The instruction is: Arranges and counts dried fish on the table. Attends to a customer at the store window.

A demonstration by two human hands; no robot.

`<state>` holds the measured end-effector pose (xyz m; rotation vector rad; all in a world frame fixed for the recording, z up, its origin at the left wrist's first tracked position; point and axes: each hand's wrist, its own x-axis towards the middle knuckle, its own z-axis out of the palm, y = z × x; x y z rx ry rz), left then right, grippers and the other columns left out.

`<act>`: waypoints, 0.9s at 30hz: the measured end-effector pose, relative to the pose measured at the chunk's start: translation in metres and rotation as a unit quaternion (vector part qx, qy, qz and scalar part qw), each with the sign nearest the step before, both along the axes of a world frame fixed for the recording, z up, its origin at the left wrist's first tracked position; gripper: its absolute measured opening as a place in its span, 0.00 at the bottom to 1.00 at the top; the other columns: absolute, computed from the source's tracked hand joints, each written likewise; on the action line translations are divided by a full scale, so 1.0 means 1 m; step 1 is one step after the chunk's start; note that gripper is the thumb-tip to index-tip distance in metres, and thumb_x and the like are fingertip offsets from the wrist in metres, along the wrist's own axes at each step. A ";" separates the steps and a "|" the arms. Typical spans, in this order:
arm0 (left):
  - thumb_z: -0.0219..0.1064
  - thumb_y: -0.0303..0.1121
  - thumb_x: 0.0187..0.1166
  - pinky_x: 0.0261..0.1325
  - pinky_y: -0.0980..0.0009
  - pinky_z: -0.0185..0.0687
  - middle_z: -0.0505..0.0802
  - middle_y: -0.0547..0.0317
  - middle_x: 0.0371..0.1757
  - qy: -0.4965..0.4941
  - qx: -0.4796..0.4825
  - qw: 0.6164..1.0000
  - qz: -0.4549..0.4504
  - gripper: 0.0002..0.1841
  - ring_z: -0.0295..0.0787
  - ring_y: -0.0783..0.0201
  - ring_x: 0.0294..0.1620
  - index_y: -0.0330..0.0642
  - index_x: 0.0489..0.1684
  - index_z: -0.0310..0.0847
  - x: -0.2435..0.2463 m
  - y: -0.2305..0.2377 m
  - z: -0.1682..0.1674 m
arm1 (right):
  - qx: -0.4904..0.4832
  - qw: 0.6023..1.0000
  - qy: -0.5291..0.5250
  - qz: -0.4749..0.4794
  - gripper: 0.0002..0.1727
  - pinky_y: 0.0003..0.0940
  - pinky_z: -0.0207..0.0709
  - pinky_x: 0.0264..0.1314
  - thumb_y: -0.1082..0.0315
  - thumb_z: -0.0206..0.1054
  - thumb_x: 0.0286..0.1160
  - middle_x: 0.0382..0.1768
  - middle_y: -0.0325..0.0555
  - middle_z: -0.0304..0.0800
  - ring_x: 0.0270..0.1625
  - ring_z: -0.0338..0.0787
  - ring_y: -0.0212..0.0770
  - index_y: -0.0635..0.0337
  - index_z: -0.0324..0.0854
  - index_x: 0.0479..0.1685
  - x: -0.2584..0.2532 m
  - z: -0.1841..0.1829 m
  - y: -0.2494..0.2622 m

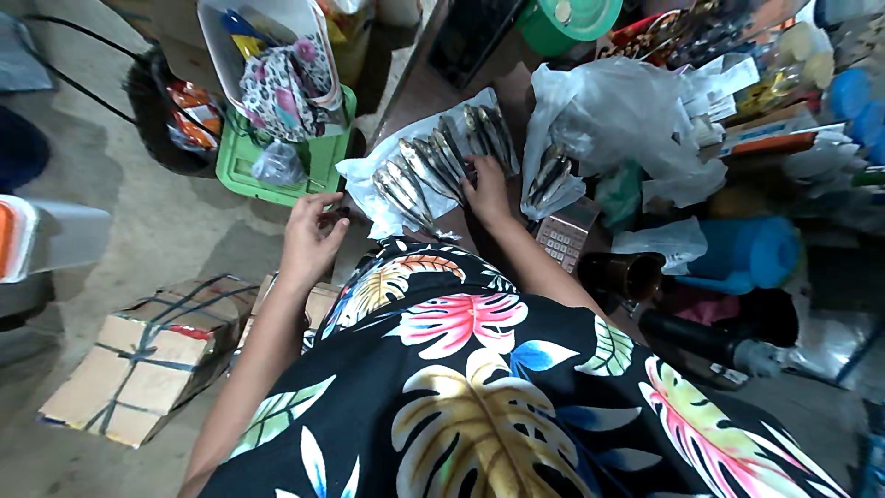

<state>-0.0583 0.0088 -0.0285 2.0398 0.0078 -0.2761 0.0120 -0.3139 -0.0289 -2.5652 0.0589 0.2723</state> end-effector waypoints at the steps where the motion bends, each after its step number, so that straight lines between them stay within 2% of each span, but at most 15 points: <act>1: 0.66 0.28 0.82 0.66 0.58 0.83 0.78 0.35 0.74 -0.002 0.000 1.000 0.001 0.22 0.85 0.51 0.64 0.34 0.74 0.76 -0.001 0.001 0.000 | -0.003 1.000 -0.012 0.011 0.21 0.50 0.82 0.69 0.72 0.67 0.79 0.62 0.65 0.85 0.63 0.88 0.58 0.68 0.79 0.71 -0.001 0.001 0.000; 4: 0.66 0.29 0.82 0.65 0.58 0.84 0.79 0.37 0.74 -0.001 -0.005 1.000 0.006 0.22 0.86 0.53 0.64 0.36 0.75 0.77 -0.004 0.004 -0.002 | -0.052 0.997 -0.028 0.044 0.21 0.54 0.79 0.73 0.73 0.65 0.80 0.64 0.66 0.84 0.68 0.86 0.62 0.66 0.80 0.71 -0.005 0.008 0.003; 8: 0.66 0.30 0.82 0.66 0.57 0.84 0.78 0.38 0.76 0.007 0.003 1.000 0.010 0.22 0.85 0.52 0.66 0.38 0.75 0.77 -0.007 0.006 0.000 | -0.107 0.993 -0.024 0.049 0.23 0.57 0.82 0.68 0.69 0.63 0.83 0.64 0.64 0.85 0.68 0.86 0.63 0.60 0.79 0.76 -0.010 0.002 0.003; 11: 0.66 0.28 0.82 0.68 0.56 0.83 0.77 0.36 0.76 0.005 0.015 1.000 0.012 0.22 0.84 0.50 0.68 0.36 0.75 0.77 -0.008 0.007 0.000 | -0.088 0.994 -0.042 0.050 0.22 0.56 0.82 0.67 0.66 0.62 0.84 0.62 0.64 0.86 0.66 0.87 0.62 0.60 0.80 0.75 -0.013 -0.002 -0.002; 13: 0.66 0.28 0.82 0.69 0.56 0.83 0.77 0.36 0.76 0.005 0.019 1.000 0.011 0.22 0.84 0.50 0.68 0.36 0.75 0.77 -0.007 0.008 0.001 | -0.058 0.997 -0.038 0.031 0.21 0.55 0.82 0.67 0.65 0.60 0.85 0.64 0.62 0.85 0.65 0.88 0.60 0.61 0.81 0.73 -0.012 -0.002 -0.003; 16: 0.66 0.28 0.82 0.68 0.53 0.82 0.77 0.34 0.76 0.004 0.023 1.000 0.003 0.22 0.84 0.48 0.67 0.34 0.74 0.77 -0.005 0.007 0.003 | -0.004 1.000 0.004 -0.003 0.24 0.53 0.81 0.70 0.63 0.59 0.87 0.69 0.62 0.83 0.66 0.88 0.57 0.63 0.76 0.78 -0.008 0.000 -0.007; 18: 0.66 0.28 0.82 0.68 0.53 0.83 0.78 0.34 0.76 0.003 0.023 1.000 0.003 0.22 0.84 0.48 0.67 0.34 0.74 0.77 -0.004 0.006 0.002 | 0.009 1.000 0.004 0.002 0.22 0.53 0.80 0.72 0.64 0.59 0.87 0.68 0.62 0.84 0.68 0.87 0.57 0.63 0.78 0.76 -0.006 -0.001 -0.009; 23: 0.65 0.29 0.82 0.67 0.54 0.83 0.78 0.35 0.76 -0.003 0.017 1.000 0.010 0.22 0.84 0.49 0.67 0.34 0.74 0.77 -0.002 0.002 0.003 | 0.028 0.996 -0.077 -0.028 0.20 0.47 0.85 0.65 0.65 0.61 0.85 0.63 0.61 0.87 0.60 0.91 0.54 0.65 0.82 0.69 -0.005 -0.002 -0.018; 25: 0.65 0.30 0.82 0.68 0.55 0.83 0.78 0.36 0.76 -0.003 0.014 1.000 0.013 0.22 0.84 0.49 0.67 0.35 0.74 0.77 -0.001 0.002 0.000 | 0.016 0.991 -0.120 -0.057 0.20 0.47 0.83 0.68 0.66 0.63 0.83 0.62 0.62 0.86 0.63 0.89 0.55 0.66 0.82 0.69 0.002 -0.002 -0.029; 27: 0.65 0.30 0.82 0.68 0.54 0.82 0.77 0.35 0.76 -0.001 0.015 1.000 0.011 0.22 0.84 0.49 0.67 0.36 0.75 0.77 0.000 0.001 0.000 | 0.002 0.988 -0.124 -0.088 0.22 0.48 0.77 0.76 0.66 0.65 0.82 0.65 0.65 0.84 0.71 0.84 0.59 0.68 0.79 0.71 0.012 0.004 -0.039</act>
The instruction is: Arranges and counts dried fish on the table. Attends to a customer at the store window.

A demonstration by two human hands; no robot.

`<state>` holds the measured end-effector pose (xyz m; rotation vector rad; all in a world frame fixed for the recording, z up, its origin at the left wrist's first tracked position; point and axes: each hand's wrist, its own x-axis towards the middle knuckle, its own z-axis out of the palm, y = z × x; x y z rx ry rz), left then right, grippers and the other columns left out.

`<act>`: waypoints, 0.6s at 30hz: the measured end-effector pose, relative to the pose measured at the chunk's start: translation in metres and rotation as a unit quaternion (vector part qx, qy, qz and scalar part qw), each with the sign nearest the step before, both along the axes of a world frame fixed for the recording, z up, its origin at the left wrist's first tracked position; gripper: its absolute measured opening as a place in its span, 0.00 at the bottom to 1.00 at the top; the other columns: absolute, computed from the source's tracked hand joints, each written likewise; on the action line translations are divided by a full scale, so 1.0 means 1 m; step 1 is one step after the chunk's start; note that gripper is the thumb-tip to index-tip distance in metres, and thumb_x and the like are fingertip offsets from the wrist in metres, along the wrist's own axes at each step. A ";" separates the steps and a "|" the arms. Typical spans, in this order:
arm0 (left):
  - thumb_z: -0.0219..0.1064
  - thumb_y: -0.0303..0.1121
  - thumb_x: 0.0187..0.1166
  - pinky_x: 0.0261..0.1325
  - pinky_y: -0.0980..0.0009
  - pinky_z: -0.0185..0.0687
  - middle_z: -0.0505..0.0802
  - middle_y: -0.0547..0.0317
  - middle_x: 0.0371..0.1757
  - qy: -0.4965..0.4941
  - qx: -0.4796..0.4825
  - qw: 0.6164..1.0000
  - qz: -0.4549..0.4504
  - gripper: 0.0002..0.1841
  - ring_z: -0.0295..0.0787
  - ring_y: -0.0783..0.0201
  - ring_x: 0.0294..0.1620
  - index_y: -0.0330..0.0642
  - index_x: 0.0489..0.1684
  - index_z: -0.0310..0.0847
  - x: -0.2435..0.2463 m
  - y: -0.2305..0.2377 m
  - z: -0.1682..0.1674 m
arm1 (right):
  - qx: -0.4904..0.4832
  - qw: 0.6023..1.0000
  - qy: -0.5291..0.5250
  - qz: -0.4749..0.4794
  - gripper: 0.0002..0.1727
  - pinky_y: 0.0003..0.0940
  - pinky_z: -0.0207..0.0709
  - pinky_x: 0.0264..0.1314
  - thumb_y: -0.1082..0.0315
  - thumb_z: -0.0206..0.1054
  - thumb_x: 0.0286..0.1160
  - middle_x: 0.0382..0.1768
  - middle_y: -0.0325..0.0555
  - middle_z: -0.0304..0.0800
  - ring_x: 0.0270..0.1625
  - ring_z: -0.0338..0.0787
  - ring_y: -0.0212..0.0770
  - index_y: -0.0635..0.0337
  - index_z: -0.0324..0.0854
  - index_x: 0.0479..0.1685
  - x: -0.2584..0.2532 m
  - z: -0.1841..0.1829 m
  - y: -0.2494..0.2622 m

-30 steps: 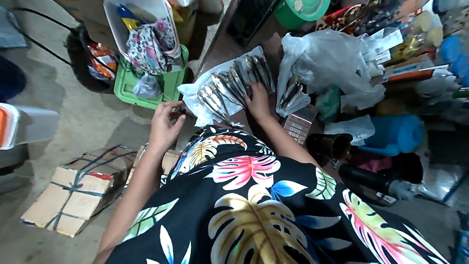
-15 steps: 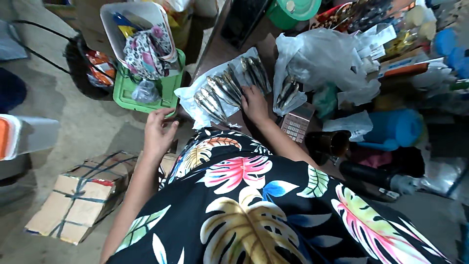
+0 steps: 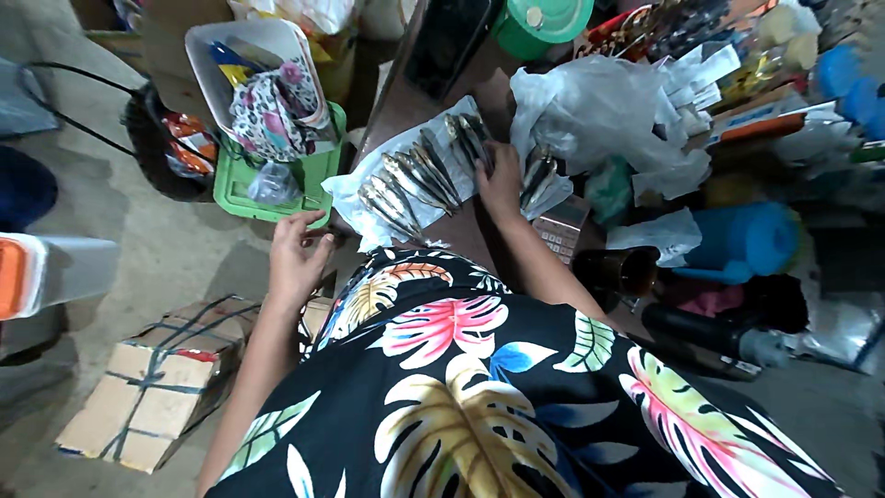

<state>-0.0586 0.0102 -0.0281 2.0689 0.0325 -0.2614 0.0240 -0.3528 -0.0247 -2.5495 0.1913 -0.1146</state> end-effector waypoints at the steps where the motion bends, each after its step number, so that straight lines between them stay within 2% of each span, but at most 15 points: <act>1: 0.65 0.30 0.82 0.67 0.53 0.82 0.77 0.35 0.76 0.002 0.002 1.000 -0.001 0.22 0.84 0.49 0.67 0.35 0.75 0.77 0.001 -0.001 0.001 | -0.004 1.000 0.006 -0.010 0.24 0.49 0.73 0.79 0.65 0.66 0.81 0.67 0.67 0.82 0.74 0.81 0.61 0.69 0.77 0.73 0.006 0.002 -0.005; 3: 0.65 0.28 0.82 0.67 0.52 0.81 0.77 0.34 0.76 0.006 0.002 1.000 -0.002 0.22 0.84 0.48 0.67 0.34 0.74 0.76 0.002 -0.003 0.003 | -0.008 1.000 0.021 -0.016 0.29 0.50 0.71 0.81 0.64 0.69 0.79 0.69 0.70 0.80 0.75 0.79 0.64 0.71 0.73 0.76 0.018 0.001 -0.015; 5: 0.65 0.28 0.82 0.67 0.54 0.82 0.78 0.35 0.75 0.002 0.007 1.000 0.000 0.22 0.84 0.49 0.66 0.36 0.74 0.77 0.005 -0.005 0.001 | 0.001 0.999 0.049 -0.015 0.33 0.51 0.71 0.82 0.63 0.71 0.78 0.72 0.68 0.79 0.76 0.79 0.62 0.72 0.69 0.80 0.028 -0.004 -0.020; 8: 0.65 0.30 0.82 0.67 0.56 0.83 0.77 0.36 0.75 0.007 0.003 1.000 0.004 0.22 0.84 0.51 0.67 0.37 0.75 0.76 0.008 -0.006 0.002 | 0.014 0.995 0.098 -0.030 0.35 0.54 0.76 0.77 0.62 0.71 0.79 0.69 0.65 0.84 0.71 0.85 0.60 0.68 0.66 0.83 0.035 -0.002 -0.019; 13: 0.65 0.29 0.81 0.67 0.55 0.82 0.78 0.36 0.74 0.008 0.009 1.000 0.007 0.22 0.84 0.51 0.66 0.36 0.74 0.77 0.009 -0.008 0.005 | 0.021 0.992 0.106 -0.072 0.33 0.55 0.78 0.74 0.63 0.70 0.80 0.66 0.65 0.86 0.68 0.87 0.61 0.68 0.68 0.82 0.040 -0.003 -0.020; 18: 0.66 0.29 0.82 0.68 0.50 0.81 0.77 0.35 0.75 0.018 0.016 1.000 0.003 0.22 0.84 0.47 0.66 0.35 0.75 0.76 0.009 -0.007 0.004 | 0.003 0.995 0.081 -0.062 0.31 0.54 0.78 0.75 0.65 0.71 0.77 0.66 0.65 0.86 0.68 0.87 0.60 0.69 0.71 0.79 0.041 0.000 -0.018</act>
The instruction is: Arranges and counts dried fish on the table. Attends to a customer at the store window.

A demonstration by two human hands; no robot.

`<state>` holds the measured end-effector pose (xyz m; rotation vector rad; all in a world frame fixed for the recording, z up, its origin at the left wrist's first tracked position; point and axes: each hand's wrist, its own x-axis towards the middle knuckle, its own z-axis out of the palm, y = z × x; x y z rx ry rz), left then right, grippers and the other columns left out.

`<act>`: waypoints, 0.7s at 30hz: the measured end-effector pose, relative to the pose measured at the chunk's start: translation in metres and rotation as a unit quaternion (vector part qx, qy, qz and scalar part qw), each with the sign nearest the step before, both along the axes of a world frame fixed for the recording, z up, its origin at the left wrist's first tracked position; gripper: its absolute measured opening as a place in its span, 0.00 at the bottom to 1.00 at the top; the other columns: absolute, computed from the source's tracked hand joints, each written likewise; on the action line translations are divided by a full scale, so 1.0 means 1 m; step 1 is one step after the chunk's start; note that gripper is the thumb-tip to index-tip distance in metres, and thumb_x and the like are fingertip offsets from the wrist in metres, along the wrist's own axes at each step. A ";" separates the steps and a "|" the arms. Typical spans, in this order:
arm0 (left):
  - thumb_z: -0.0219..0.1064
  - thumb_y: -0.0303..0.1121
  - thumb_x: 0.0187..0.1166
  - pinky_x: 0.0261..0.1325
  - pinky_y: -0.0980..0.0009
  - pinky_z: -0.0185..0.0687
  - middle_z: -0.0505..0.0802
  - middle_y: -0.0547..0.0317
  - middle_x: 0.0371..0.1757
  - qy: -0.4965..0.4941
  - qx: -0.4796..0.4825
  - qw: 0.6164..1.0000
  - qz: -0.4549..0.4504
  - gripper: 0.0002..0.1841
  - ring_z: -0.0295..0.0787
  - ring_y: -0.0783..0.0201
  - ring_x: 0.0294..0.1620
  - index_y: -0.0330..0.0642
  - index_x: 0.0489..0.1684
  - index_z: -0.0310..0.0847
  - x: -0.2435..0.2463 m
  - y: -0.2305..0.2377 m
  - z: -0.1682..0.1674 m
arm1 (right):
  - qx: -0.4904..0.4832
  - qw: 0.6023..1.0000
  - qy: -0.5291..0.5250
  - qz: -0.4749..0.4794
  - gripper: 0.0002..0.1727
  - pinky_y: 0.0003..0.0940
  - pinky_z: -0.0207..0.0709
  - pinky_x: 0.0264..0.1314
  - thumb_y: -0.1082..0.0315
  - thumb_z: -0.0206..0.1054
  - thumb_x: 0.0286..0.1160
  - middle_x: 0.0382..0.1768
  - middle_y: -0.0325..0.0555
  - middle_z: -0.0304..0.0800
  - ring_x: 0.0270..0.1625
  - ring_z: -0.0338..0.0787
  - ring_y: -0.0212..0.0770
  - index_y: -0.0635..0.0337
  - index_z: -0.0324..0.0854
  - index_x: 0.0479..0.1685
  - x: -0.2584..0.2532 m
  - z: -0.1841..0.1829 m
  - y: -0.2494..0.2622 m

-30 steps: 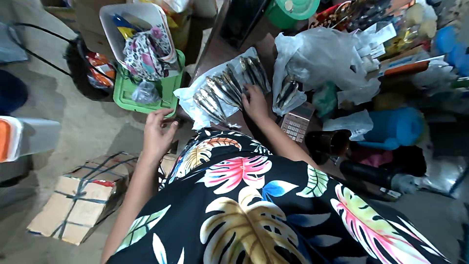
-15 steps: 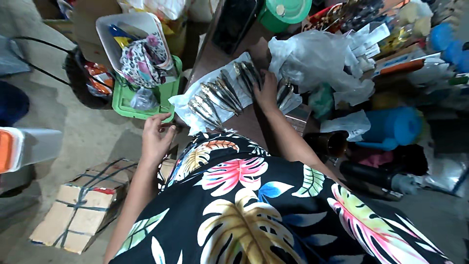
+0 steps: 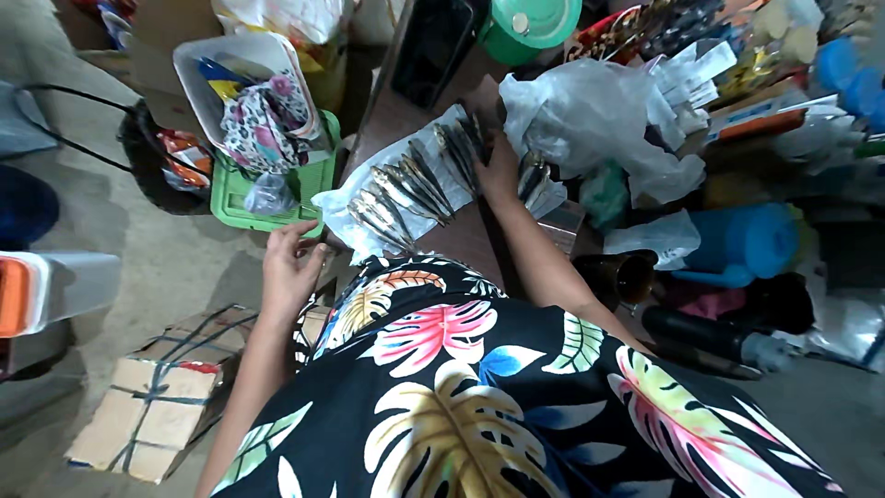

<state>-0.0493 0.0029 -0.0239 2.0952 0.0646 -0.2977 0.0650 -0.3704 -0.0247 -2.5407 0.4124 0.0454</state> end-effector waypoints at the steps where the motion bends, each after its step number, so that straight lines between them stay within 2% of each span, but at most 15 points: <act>1: 0.66 0.30 0.83 0.68 0.50 0.81 0.77 0.35 0.75 0.000 0.001 1.000 -0.001 0.22 0.84 0.47 0.66 0.35 0.75 0.76 0.000 0.000 0.000 | -0.004 1.000 -0.007 0.003 0.30 0.54 0.78 0.75 0.65 0.71 0.77 0.66 0.64 0.86 0.68 0.87 0.60 0.68 0.72 0.78 -0.001 0.001 0.001; 7: 0.66 0.29 0.83 0.67 0.53 0.81 0.77 0.36 0.76 0.004 -0.002 1.000 -0.002 0.23 0.84 0.49 0.65 0.36 0.76 0.75 0.004 -0.004 0.000 | 0.017 0.998 -0.063 0.021 0.26 0.50 0.77 0.77 0.66 0.69 0.79 0.64 0.63 0.88 0.69 0.87 0.57 0.70 0.76 0.74 -0.011 0.001 0.014; 11: 0.65 0.30 0.83 0.67 0.54 0.82 0.77 0.36 0.75 0.001 -0.001 1.000 -0.011 0.23 0.84 0.50 0.65 0.36 0.76 0.75 0.005 -0.004 0.000 | 0.046 0.999 0.007 0.025 0.28 0.51 0.72 0.82 0.61 0.62 0.86 0.71 0.66 0.82 0.76 0.82 0.59 0.70 0.72 0.78 -0.011 -0.013 0.013; 18: 0.66 0.30 0.82 0.66 0.54 0.82 0.78 0.36 0.75 -0.009 0.002 1.000 -0.017 0.23 0.85 0.51 0.64 0.37 0.76 0.76 0.003 0.001 0.002 | 0.067 0.998 0.007 0.020 0.29 0.49 0.72 0.82 0.61 0.66 0.83 0.72 0.67 0.79 0.76 0.80 0.59 0.70 0.71 0.78 -0.011 -0.011 0.010; 21: 0.65 0.30 0.83 0.66 0.54 0.82 0.77 0.36 0.75 -0.013 0.001 1.000 -0.021 0.23 0.84 0.50 0.65 0.37 0.76 0.76 0.002 0.003 0.000 | 0.035 0.997 -0.060 0.016 0.25 0.48 0.75 0.78 0.63 0.65 0.82 0.69 0.65 0.82 0.73 0.82 0.59 0.69 0.77 0.73 -0.019 -0.003 0.007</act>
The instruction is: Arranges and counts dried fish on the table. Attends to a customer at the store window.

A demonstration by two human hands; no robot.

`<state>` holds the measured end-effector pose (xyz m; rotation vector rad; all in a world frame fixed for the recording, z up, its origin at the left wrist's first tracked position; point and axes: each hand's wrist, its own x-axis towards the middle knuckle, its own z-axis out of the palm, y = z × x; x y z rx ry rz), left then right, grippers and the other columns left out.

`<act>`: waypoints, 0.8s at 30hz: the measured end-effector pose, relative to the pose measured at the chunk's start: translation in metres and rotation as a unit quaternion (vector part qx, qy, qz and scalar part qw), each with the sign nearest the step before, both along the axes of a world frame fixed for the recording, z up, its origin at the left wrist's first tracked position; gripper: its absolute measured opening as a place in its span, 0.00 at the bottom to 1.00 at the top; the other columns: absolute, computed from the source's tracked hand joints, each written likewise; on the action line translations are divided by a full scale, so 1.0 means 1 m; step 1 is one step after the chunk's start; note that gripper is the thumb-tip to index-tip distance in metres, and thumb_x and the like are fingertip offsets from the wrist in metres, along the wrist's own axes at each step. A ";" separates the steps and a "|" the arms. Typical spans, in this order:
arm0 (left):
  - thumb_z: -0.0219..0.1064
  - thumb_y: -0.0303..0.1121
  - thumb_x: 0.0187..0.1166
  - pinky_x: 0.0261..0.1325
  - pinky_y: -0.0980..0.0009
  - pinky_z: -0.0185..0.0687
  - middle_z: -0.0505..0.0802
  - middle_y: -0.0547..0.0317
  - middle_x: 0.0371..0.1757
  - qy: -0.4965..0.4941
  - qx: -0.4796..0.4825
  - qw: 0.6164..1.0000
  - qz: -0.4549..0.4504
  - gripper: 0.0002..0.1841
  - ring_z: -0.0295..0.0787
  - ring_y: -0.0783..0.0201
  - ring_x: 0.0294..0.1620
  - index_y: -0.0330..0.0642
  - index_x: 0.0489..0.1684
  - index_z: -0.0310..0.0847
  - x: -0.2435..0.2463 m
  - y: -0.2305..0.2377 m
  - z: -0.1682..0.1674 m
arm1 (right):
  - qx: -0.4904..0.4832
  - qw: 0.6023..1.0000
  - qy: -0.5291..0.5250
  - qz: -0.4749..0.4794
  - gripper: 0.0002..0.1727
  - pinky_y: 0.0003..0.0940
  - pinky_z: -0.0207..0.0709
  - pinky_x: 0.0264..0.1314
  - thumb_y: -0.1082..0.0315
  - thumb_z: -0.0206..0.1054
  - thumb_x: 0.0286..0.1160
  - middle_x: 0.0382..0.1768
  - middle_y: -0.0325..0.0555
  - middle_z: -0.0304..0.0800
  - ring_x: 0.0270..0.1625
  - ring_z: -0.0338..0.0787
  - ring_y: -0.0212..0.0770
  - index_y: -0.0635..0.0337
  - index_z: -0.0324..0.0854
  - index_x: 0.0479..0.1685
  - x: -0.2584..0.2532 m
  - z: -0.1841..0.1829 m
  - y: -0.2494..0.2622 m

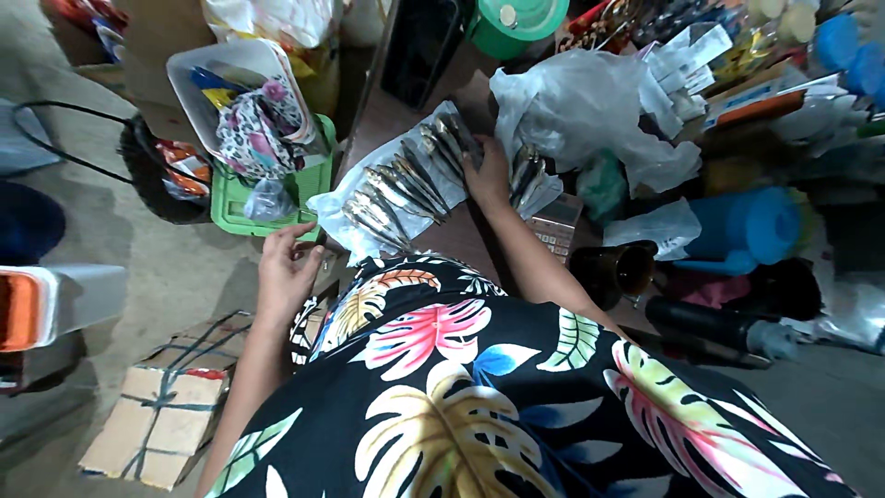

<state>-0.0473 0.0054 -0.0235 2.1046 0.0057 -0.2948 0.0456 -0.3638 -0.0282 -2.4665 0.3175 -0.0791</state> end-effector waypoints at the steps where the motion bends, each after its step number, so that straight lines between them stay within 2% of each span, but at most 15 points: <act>1: 0.65 0.31 0.83 0.66 0.54 0.82 0.77 0.37 0.75 -0.002 -0.002 1.000 0.000 0.22 0.84 0.51 0.65 0.38 0.76 0.76 0.000 0.001 -0.002 | -0.029 0.999 -0.036 -0.007 0.23 0.49 0.74 0.79 0.62 0.65 0.81 0.70 0.64 0.82 0.74 0.81 0.59 0.67 0.80 0.71 -0.003 0.002 -0.004; 3: 0.65 0.31 0.83 0.67 0.54 0.82 0.77 0.37 0.75 -0.004 -0.006 1.000 -0.001 0.22 0.84 0.51 0.66 0.37 0.76 0.76 -0.001 0.003 -0.004 | -0.077 0.994 -0.070 -0.047 0.23 0.54 0.66 0.84 0.60 0.66 0.79 0.80 0.65 0.72 0.81 0.73 0.64 0.63 0.83 0.67 -0.007 0.007 -0.013; 5: 0.65 0.30 0.83 0.67 0.53 0.82 0.77 0.36 0.75 -0.001 -0.004 1.000 -0.005 0.23 0.84 0.49 0.66 0.37 0.76 0.75 -0.002 0.003 -0.004 | -0.096 0.990 -0.055 -0.091 0.22 0.58 0.60 0.86 0.58 0.66 0.77 0.86 0.66 0.63 0.83 0.67 0.67 0.59 0.84 0.66 -0.009 0.005 -0.023; 7: 0.65 0.30 0.83 0.67 0.53 0.82 0.77 0.36 0.75 0.004 -0.001 1.000 -0.009 0.23 0.84 0.49 0.67 0.36 0.76 0.75 -0.001 0.003 -0.004 | -0.075 0.994 0.006 -0.082 0.25 0.58 0.59 0.87 0.57 0.66 0.77 0.84 0.65 0.67 0.85 0.67 0.66 0.61 0.82 0.69 -0.009 0.008 -0.023; 9: 0.66 0.30 0.83 0.67 0.52 0.83 0.77 0.34 0.75 0.009 0.001 1.000 -0.010 0.23 0.85 0.48 0.66 0.34 0.76 0.75 -0.001 0.000 -0.002 | -0.025 0.998 0.048 -0.020 0.25 0.54 0.62 0.88 0.63 0.66 0.77 0.83 0.64 0.70 0.86 0.69 0.62 0.66 0.80 0.71 -0.008 0.010 -0.013; 11: 0.66 0.30 0.82 0.67 0.53 0.83 0.77 0.34 0.75 0.010 0.003 1.000 -0.010 0.23 0.85 0.48 0.65 0.35 0.76 0.75 0.000 -0.001 -0.001 | 0.003 0.997 0.063 0.042 0.23 0.51 0.63 0.88 0.68 0.64 0.79 0.86 0.63 0.66 0.87 0.68 0.60 0.67 0.78 0.72 -0.007 0.006 0.001; 13: 0.65 0.31 0.82 0.66 0.54 0.83 0.77 0.36 0.75 0.002 0.004 1.000 -0.013 0.23 0.85 0.50 0.64 0.36 0.77 0.75 0.000 0.000 -0.002 | 0.012 0.997 0.038 0.062 0.20 0.49 0.67 0.87 0.71 0.61 0.80 0.86 0.63 0.66 0.86 0.70 0.59 0.66 0.81 0.69 -0.007 -0.001 0.010; 16: 0.65 0.31 0.82 0.66 0.54 0.83 0.78 0.36 0.74 -0.010 0.000 1.000 -0.015 0.24 0.85 0.51 0.65 0.37 0.77 0.75 -0.002 0.001 -0.001 | -0.047 0.996 -0.079 0.009 0.16 0.51 0.67 0.85 0.73 0.64 0.73 0.87 0.63 0.63 0.86 0.68 0.62 0.62 0.88 0.58 -0.011 -0.004 0.009; 17: 0.65 0.30 0.82 0.66 0.55 0.83 0.78 0.36 0.74 -0.008 0.000 1.000 -0.013 0.24 0.85 0.51 0.65 0.37 0.77 0.75 -0.003 0.001 -0.001 | -0.064 0.995 -0.078 -0.025 0.16 0.52 0.65 0.86 0.70 0.65 0.72 0.89 0.63 0.59 0.88 0.64 0.65 0.59 0.89 0.57 -0.010 -0.002 0.005; 19: 0.66 0.30 0.82 0.66 0.55 0.83 0.78 0.36 0.74 -0.002 0.002 1.000 -0.011 0.23 0.85 0.50 0.65 0.36 0.76 0.75 -0.005 0.003 -0.002 | -0.043 0.995 -0.011 -0.092 0.17 0.53 0.61 0.88 0.66 0.67 0.72 0.92 0.66 0.49 0.90 0.56 0.68 0.59 0.87 0.59 -0.003 0.007 -0.004; 20: 0.65 0.30 0.82 0.66 0.55 0.83 0.78 0.35 0.73 0.001 0.002 1.000 -0.013 0.23 0.85 0.50 0.64 0.34 0.76 0.75 -0.006 0.003 -0.003 | -0.026 0.993 0.030 -0.107 0.18 0.53 0.61 0.88 0.64 0.67 0.74 0.92 0.67 0.48 0.90 0.56 0.68 0.59 0.86 0.61 0.002 0.010 -0.008; 21: 0.65 0.30 0.82 0.66 0.55 0.83 0.78 0.35 0.73 0.003 0.001 1.000 -0.015 0.23 0.86 0.50 0.64 0.34 0.76 0.75 -0.007 0.003 -0.004 | -0.017 0.993 0.065 -0.102 0.19 0.53 0.61 0.87 0.62 0.66 0.76 0.90 0.68 0.54 0.88 0.60 0.67 0.59 0.85 0.63 0.006 0.013 -0.010; 23: 0.65 0.32 0.82 0.66 0.56 0.83 0.78 0.36 0.73 0.007 0.000 1.000 -0.016 0.23 0.86 0.52 0.64 0.35 0.76 0.75 -0.007 0.004 -0.008 | -0.020 0.995 0.092 -0.031 0.20 0.55 0.64 0.86 0.62 0.65 0.79 0.77 0.65 0.76 0.83 0.71 0.62 0.62 0.85 0.65 0.013 0.014 -0.008; 24: 0.66 0.32 0.82 0.65 0.57 0.84 0.79 0.37 0.73 0.010 0.001 1.000 -0.016 0.24 0.86 0.53 0.63 0.36 0.76 0.75 -0.007 0.004 -0.009 | -0.024 0.995 0.097 0.015 0.21 0.56 0.66 0.84 0.64 0.63 0.79 0.73 0.62 0.80 0.81 0.74 0.61 0.63 0.83 0.68 0.014 0.013 -0.006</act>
